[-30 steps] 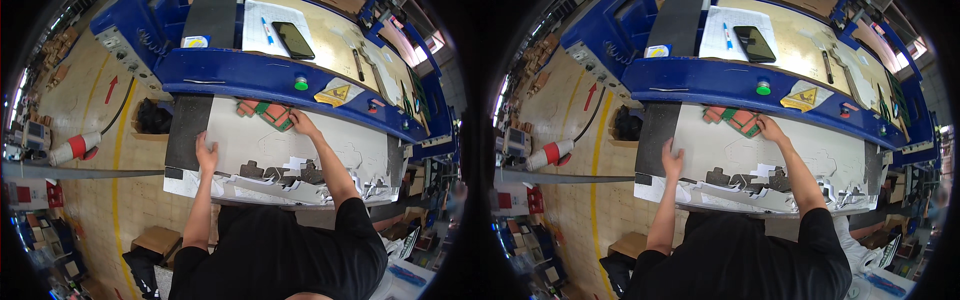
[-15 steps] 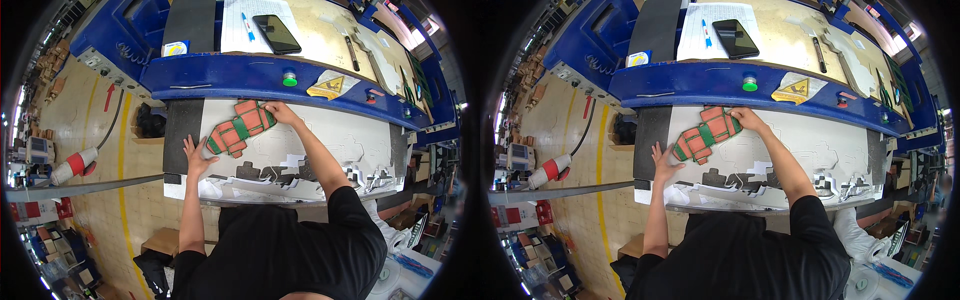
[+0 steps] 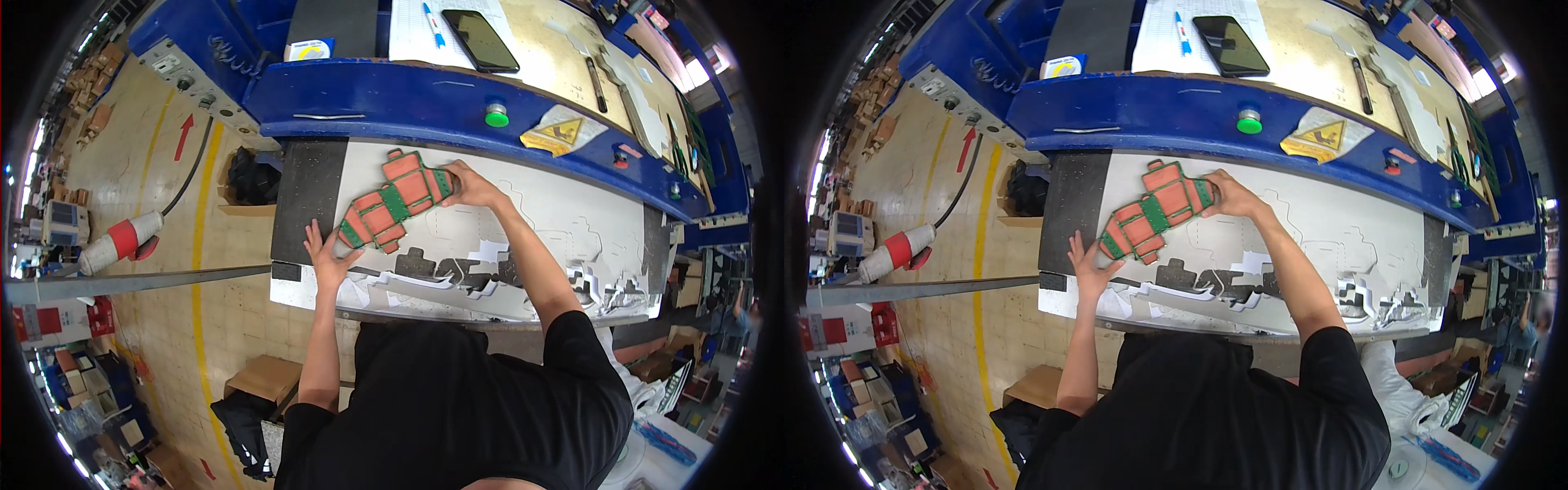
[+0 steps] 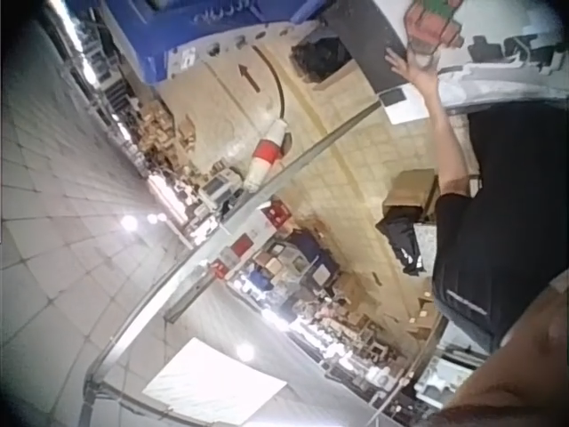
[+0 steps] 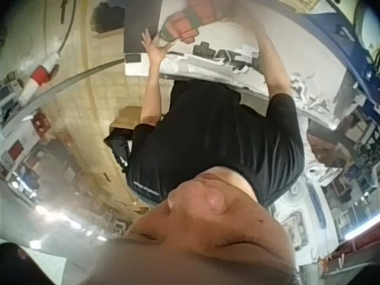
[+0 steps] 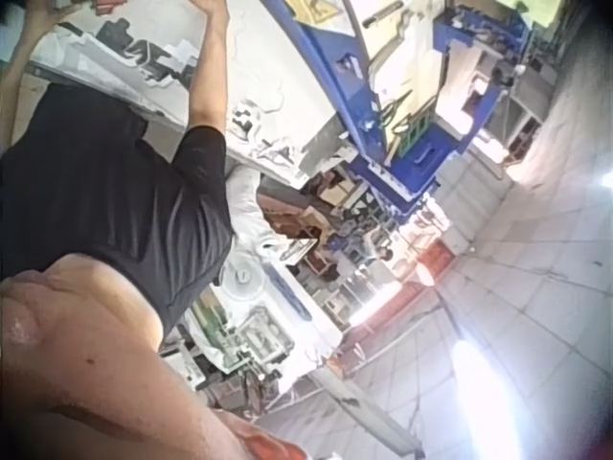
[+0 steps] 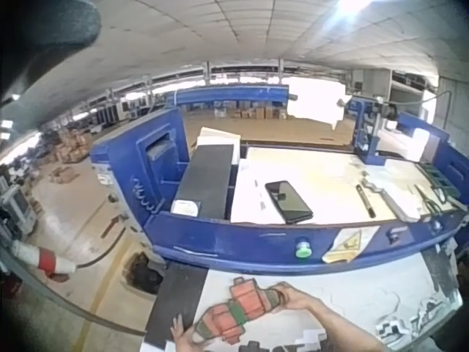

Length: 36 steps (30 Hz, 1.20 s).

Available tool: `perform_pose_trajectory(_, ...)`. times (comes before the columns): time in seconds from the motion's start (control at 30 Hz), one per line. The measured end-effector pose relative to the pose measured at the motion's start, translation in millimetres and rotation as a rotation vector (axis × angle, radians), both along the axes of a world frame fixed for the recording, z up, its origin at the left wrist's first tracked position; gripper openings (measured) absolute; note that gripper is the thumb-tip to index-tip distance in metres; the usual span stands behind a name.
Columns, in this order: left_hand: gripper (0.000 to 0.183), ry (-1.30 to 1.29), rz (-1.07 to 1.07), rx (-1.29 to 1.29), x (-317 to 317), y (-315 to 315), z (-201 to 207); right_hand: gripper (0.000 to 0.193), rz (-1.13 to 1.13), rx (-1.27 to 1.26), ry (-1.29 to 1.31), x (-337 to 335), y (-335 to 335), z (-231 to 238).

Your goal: Operating a press machine to cut shoe pattern pieces from a sheet of material.

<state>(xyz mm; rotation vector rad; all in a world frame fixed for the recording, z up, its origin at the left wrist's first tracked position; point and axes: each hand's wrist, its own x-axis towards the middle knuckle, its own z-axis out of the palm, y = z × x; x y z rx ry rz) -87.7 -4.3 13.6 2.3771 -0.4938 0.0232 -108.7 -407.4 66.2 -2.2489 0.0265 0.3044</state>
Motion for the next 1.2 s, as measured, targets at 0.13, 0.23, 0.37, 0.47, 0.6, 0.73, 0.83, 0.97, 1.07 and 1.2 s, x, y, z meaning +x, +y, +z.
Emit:
perform_pose_trajectory(0.13, 0.072, 0.042, 0.063, 0.007, -13.5, 6.4, -1.2, 0.088, 0.013, 0.028, -0.03, 3.0, 9.2, -1.8)
perform_pose_trajectory(0.23, 0.073, -0.001, 0.096, -0.023, -17.8, 7.6, -5.6, 0.091, 0.026, 0.055, -0.071, 4.5, 13.3, -5.0)
perform_pose_trajectory(0.37, 0.072, -0.012, 0.086, -0.053, -18.5, 11.3, -6.2, 0.091, 0.002, 0.045, -0.079, 0.3, 19.5, -3.8)
perform_pose_trajectory(0.47, 0.071, -0.006, 0.071, -0.063, -20.0, 14.8, -6.0, 0.089, 0.011, 0.066, -0.012, -1.5, 21.3, -4.1)
perform_pose_trajectory(0.6, 0.071, 0.005, 0.072, -0.065, -22.8, 16.2, -4.5, 0.093, 0.01, 0.053, -0.093, -2.5, 23.4, -4.5)
perform_pose_trajectory(0.73, 0.07, -0.017, 0.069, -0.087, -23.5, 19.8, -7.4, 0.092, 0.041, 0.013, -0.055, -1.1, 24.8, -2.3)
perform_pose_trajectory(0.83, 0.069, -0.048, 0.066, -0.082, -22.5, 21.1, -8.9, 0.091, 0.026, 0.055, -0.052, -2.1, 23.9, -7.7)
perform_pose_trajectory(0.97, 0.069, -0.055, 0.064, -0.095, -22.8, 20.6, -8.6, 0.09, 0.001, 0.05, -0.075, -2.0, 23.9, -14.5)
perform_pose_trajectory(1.07, 0.069, -0.059, 0.062, -0.109, -23.4, 21.5, -8.0, 0.089, -0.029, 0.073, -0.034, -1.7, 24.7, -14.2)
perform_pose_trajectory(1.2, 0.068, -0.049, 0.057, -0.119, -26.0, 23.2, -7.5, 0.092, -0.013, -0.001, -0.065, -2.4, 27.3, -15.0)
